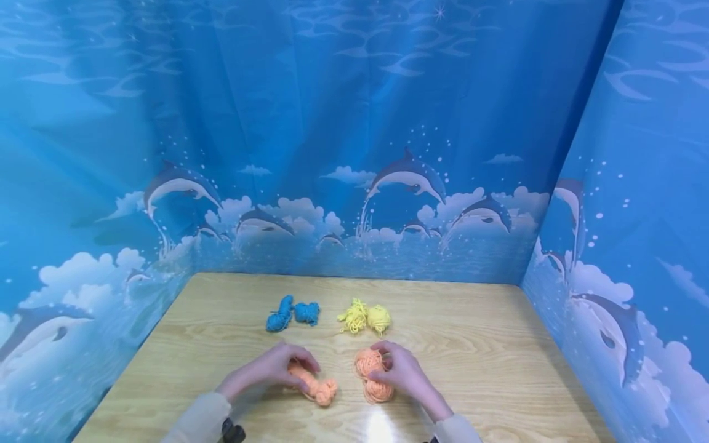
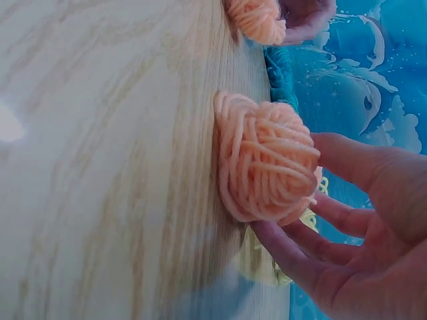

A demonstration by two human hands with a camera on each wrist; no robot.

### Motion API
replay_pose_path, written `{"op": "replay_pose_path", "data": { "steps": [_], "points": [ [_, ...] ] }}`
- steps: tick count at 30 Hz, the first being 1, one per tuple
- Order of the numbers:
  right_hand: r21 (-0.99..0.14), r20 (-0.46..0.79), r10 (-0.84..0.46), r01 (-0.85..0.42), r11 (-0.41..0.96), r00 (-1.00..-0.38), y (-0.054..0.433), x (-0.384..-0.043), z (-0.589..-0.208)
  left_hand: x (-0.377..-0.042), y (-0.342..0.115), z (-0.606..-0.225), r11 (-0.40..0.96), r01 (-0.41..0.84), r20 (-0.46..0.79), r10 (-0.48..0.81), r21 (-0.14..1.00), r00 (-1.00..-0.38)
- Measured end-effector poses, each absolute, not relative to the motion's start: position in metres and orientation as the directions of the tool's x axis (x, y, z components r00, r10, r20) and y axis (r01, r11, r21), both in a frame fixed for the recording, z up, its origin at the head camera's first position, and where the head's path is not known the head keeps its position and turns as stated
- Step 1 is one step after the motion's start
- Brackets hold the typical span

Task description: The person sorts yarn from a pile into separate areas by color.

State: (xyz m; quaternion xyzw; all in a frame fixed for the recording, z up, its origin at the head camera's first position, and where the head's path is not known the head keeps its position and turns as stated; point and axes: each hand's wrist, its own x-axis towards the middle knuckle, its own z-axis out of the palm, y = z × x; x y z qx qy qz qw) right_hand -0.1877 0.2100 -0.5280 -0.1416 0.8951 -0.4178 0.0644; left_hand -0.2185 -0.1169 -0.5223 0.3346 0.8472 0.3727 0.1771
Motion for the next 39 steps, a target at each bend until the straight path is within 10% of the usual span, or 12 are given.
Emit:
{"op": "replay_pose_path", "data": {
  "steps": [39],
  "points": [
    [-0.739,-0.036,-0.182,-0.097,0.667,-0.983,0.213,-0.189,-0.516,-0.215,-0.115,-0.525,0.499,0.446,-0.056,0.710,0.743,-0.702]
  ]
}}
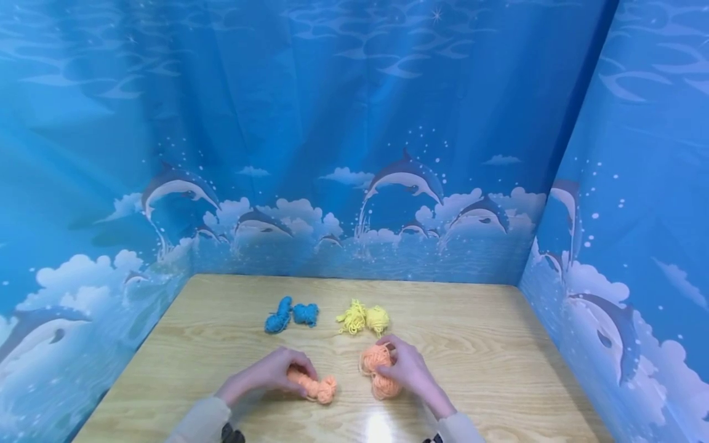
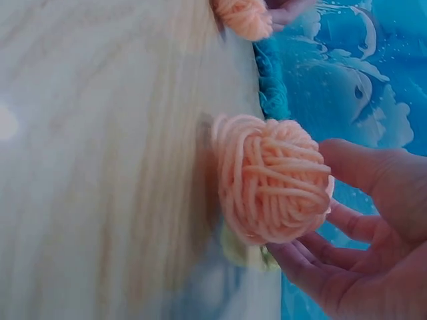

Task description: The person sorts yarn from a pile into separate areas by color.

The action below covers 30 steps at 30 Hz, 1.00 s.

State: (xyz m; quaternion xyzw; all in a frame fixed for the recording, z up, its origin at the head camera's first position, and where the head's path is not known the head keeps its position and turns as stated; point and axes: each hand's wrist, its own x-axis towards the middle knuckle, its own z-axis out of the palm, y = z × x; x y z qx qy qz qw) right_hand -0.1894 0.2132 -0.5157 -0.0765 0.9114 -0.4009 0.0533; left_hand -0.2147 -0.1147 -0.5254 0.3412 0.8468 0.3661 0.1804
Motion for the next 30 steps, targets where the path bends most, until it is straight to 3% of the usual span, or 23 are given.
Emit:
{"op": "replay_pose_path", "data": {
  "steps": [9,30],
  "points": [
    [-0.743,0.012,-0.062,-0.050,0.667,-0.998,0.234,-0.198,-0.500,-0.216,-0.116,-0.527,0.496,0.451,-0.058,0.717,0.742,-0.695],
    [-0.699,0.071,0.025,-0.032,0.714,-0.997,0.298,-0.236,-0.489,-0.215,-0.115,-0.521,0.506,0.442,-0.087,0.724,0.741,-0.684]
  ]
}}
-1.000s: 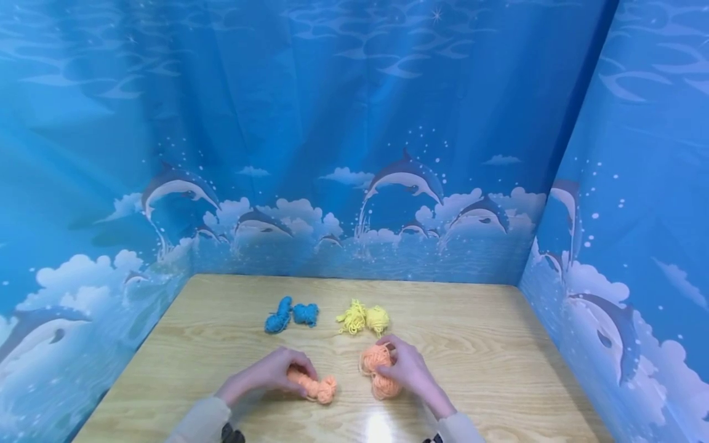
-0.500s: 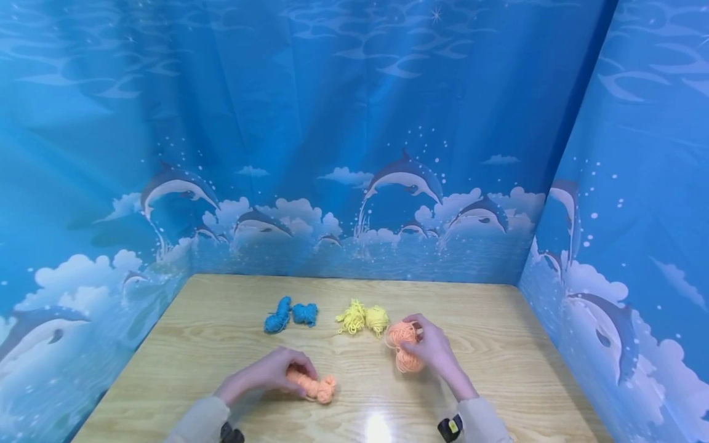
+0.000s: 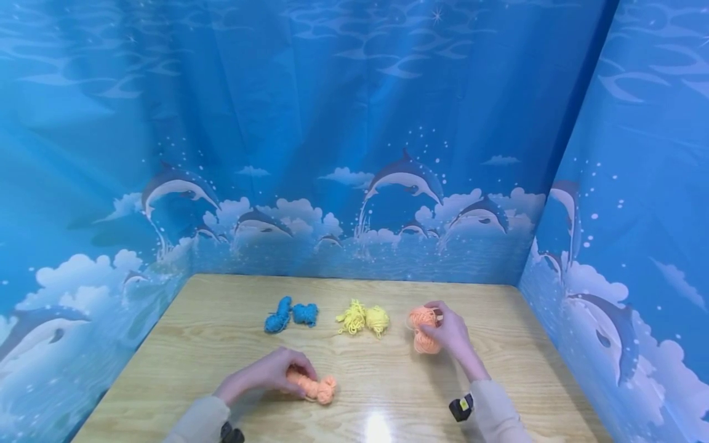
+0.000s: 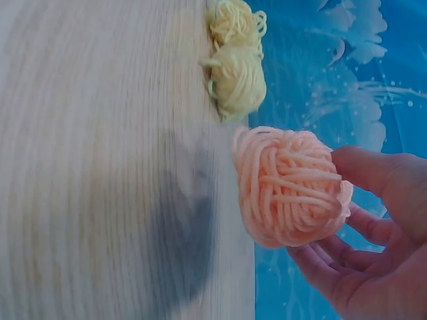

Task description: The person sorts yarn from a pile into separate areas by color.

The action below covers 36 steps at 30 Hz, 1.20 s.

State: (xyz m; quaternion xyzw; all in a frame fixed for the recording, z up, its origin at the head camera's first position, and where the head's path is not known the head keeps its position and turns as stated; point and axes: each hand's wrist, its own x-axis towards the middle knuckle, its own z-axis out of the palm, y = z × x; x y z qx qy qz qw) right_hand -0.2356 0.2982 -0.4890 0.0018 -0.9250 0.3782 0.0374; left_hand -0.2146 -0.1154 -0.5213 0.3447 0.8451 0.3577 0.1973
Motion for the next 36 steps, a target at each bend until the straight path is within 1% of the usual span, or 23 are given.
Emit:
{"op": "replay_pose_path", "data": {
  "steps": [3,13,17,27,36],
  "points": [
    [-0.695,0.074,0.023,-0.035,0.718,-0.997,0.304,-0.241,-0.490,-0.214,-0.115,-0.521,0.504,0.446,-0.083,0.726,0.740,-0.683],
    [-0.664,0.039,0.055,0.015,0.748,-0.998,0.326,-0.259,-0.499,-0.215,-0.116,-0.522,0.505,0.447,-0.099,0.736,0.738,-0.669],
    [-0.640,0.035,0.063,0.027,0.768,-0.997,0.334,-0.265,-0.502,-0.215,-0.116,-0.523,0.519,0.434,-0.115,0.728,0.736,-0.676],
    [-0.626,-0.022,0.058,0.059,0.777,-0.998,0.346,-0.271,-0.513,-0.217,-0.117,-0.525,0.524,0.403,-0.131,0.715,0.750,-0.686],
    [-0.638,-0.033,0.048,0.058,0.768,-0.998,0.352,-0.270,-0.519,-0.215,-0.118,-0.524,0.514,0.384,-0.129,0.710,0.767,-0.693]
  ]
}}
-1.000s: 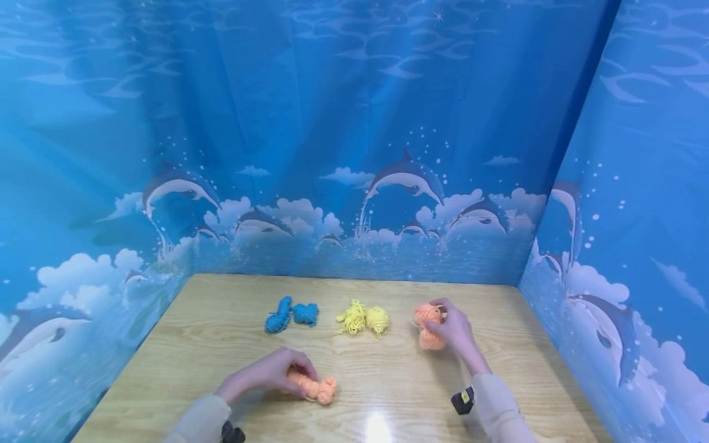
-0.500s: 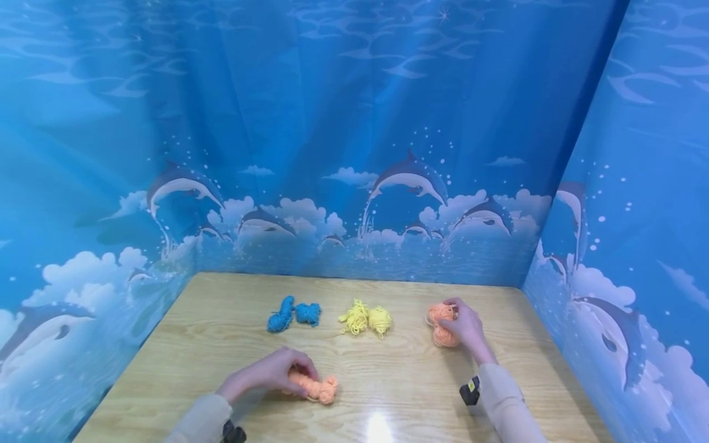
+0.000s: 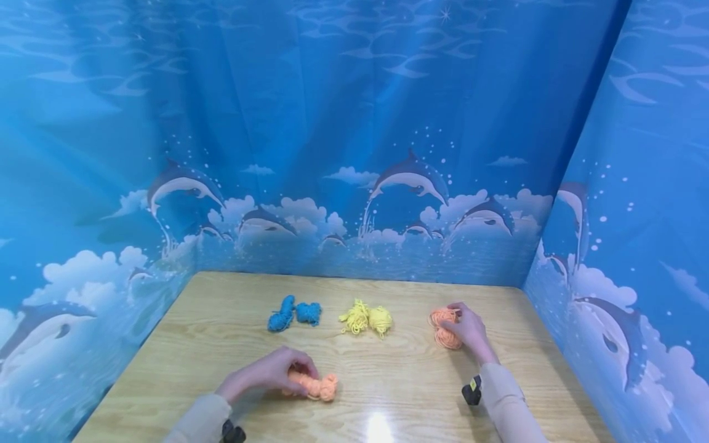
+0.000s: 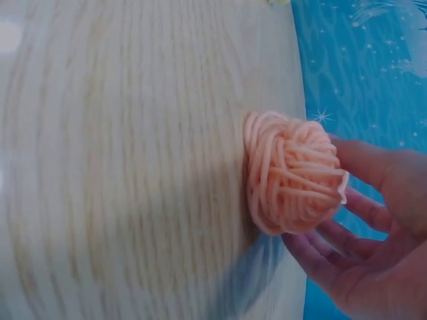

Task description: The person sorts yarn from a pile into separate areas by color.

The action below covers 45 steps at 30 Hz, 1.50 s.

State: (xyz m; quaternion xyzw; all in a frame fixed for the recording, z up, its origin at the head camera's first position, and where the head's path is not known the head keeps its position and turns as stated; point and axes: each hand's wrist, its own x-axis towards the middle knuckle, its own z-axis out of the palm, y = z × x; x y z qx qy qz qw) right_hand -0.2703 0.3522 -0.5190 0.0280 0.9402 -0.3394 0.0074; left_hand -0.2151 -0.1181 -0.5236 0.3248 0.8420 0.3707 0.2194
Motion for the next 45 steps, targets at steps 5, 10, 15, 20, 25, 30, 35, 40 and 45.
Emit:
{"op": "replay_pose_path", "data": {
  "steps": [5,10,15,20,25,30,35,40,45],
  "points": [
    [-0.641,-0.010,0.044,0.040,0.767,-0.999,0.356,-0.267,-0.516,-0.213,-0.118,-0.519,0.500,0.378,-0.107,0.700,0.779,-0.706],
    [-0.647,0.015,0.042,0.022,0.762,-0.999,0.357,-0.265,-0.515,-0.214,-0.116,-0.517,0.494,0.367,-0.074,0.668,0.789,-0.741],
    [-0.650,0.025,0.045,0.018,0.760,-0.999,0.358,-0.264,-0.517,-0.218,-0.112,-0.517,0.483,0.362,-0.045,0.646,0.797,-0.762],
    [-0.656,0.018,0.048,0.024,0.754,-0.999,0.359,-0.264,-0.519,-0.224,-0.106,-0.515,0.457,0.400,0.022,0.637,0.794,-0.771],
    [-0.662,0.007,0.046,0.030,0.749,-0.999,0.358,-0.265,-0.519,-0.227,-0.097,-0.509,0.430,0.392,0.068,0.599,0.813,-0.798],
    [-0.662,0.000,0.052,0.039,0.749,-0.999,0.357,-0.265,-0.520,-0.228,-0.088,-0.501,0.412,0.346,0.068,0.556,0.843,-0.828],
    [-0.662,-0.007,0.055,0.046,0.748,-0.998,0.357,-0.265,-0.520,-0.231,-0.078,-0.497,0.407,0.340,0.080,0.536,0.848,-0.840],
    [-0.659,-0.014,0.057,0.052,0.751,-0.998,0.357,-0.265,-0.520,-0.233,-0.067,-0.495,0.410,0.383,0.117,0.540,0.828,-0.833],
    [-0.652,-0.002,0.051,0.040,0.757,-0.999,0.356,-0.266,-0.518,-0.235,-0.055,-0.490,0.408,0.387,0.120,0.544,0.827,-0.831]
  ]
}}
